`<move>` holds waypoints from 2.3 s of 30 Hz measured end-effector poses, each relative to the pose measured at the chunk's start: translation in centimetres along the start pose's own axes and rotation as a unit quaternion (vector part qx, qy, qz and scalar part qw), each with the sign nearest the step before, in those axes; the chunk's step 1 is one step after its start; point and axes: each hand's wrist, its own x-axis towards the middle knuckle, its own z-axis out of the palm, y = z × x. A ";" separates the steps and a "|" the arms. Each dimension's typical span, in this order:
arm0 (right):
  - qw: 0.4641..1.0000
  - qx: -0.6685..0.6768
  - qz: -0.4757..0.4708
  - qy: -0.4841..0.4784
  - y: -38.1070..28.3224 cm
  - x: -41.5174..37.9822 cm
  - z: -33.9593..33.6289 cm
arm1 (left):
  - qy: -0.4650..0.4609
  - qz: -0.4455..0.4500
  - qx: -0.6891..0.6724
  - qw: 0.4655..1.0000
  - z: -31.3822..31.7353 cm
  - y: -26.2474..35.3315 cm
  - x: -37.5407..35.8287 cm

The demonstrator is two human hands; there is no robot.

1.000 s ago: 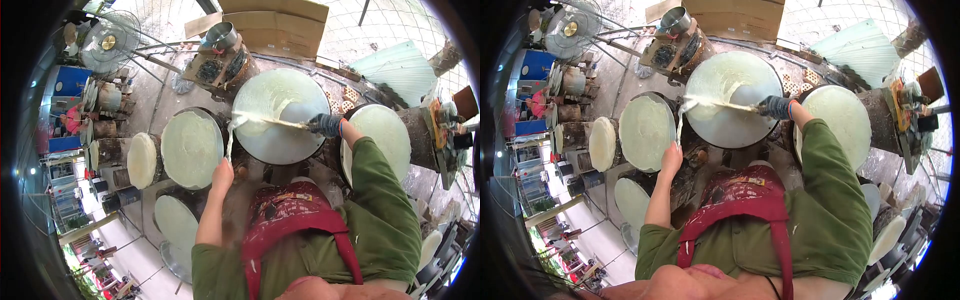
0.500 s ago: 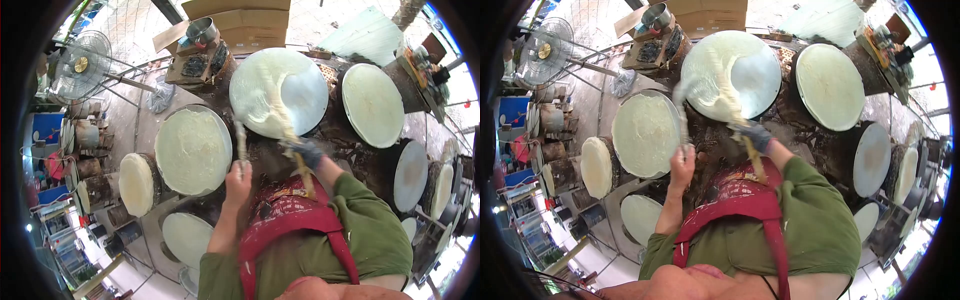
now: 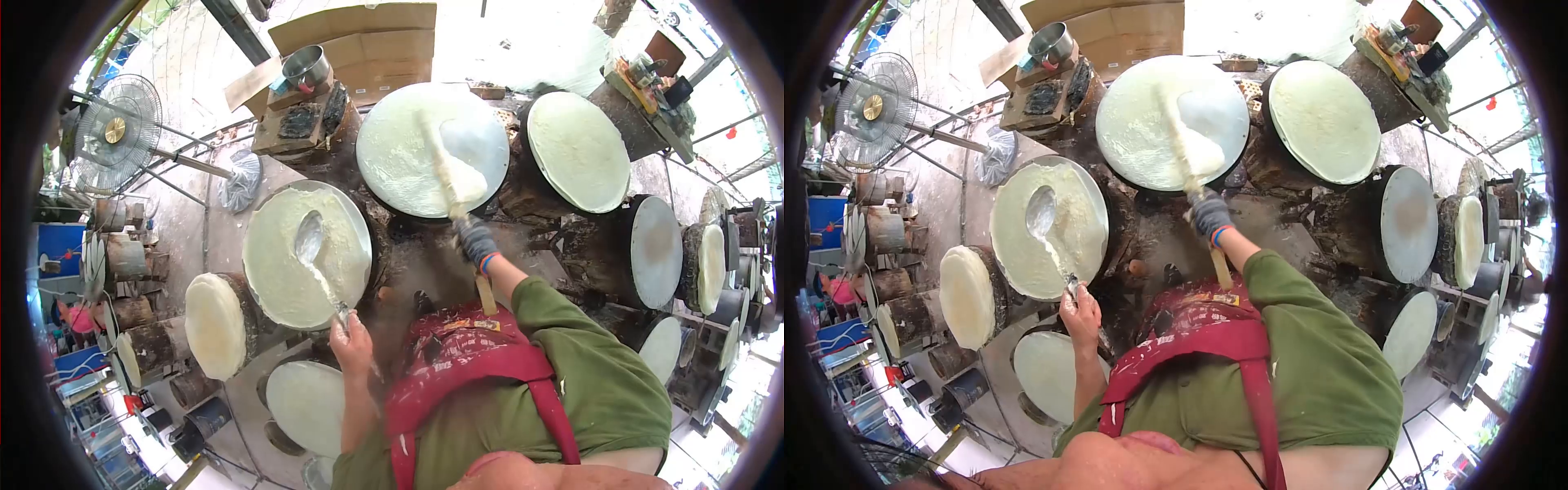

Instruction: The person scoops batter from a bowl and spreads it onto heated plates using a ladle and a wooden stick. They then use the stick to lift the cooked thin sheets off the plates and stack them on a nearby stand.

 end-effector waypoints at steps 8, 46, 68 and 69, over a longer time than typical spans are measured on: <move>0.988 -0.081 0.128 0.041 3.2 1.9 -11.5 | -0.001 -0.052 -0.075 0.996 7.7 4.5 -2.3; 0.943 0.315 0.064 0.089 8.1 3.0 -15.8 | 0.009 -0.110 0.008 0.994 21.3 10.2 -4.6; 0.848 0.418 0.323 -0.032 5.5 -2.8 -10.1 | -0.291 -0.151 -0.022 0.945 28.9 7.6 20.2; 0.849 0.422 0.314 -0.044 3.5 -2.8 -8.6 | -0.279 -0.176 -0.060 0.942 28.3 7.0 19.0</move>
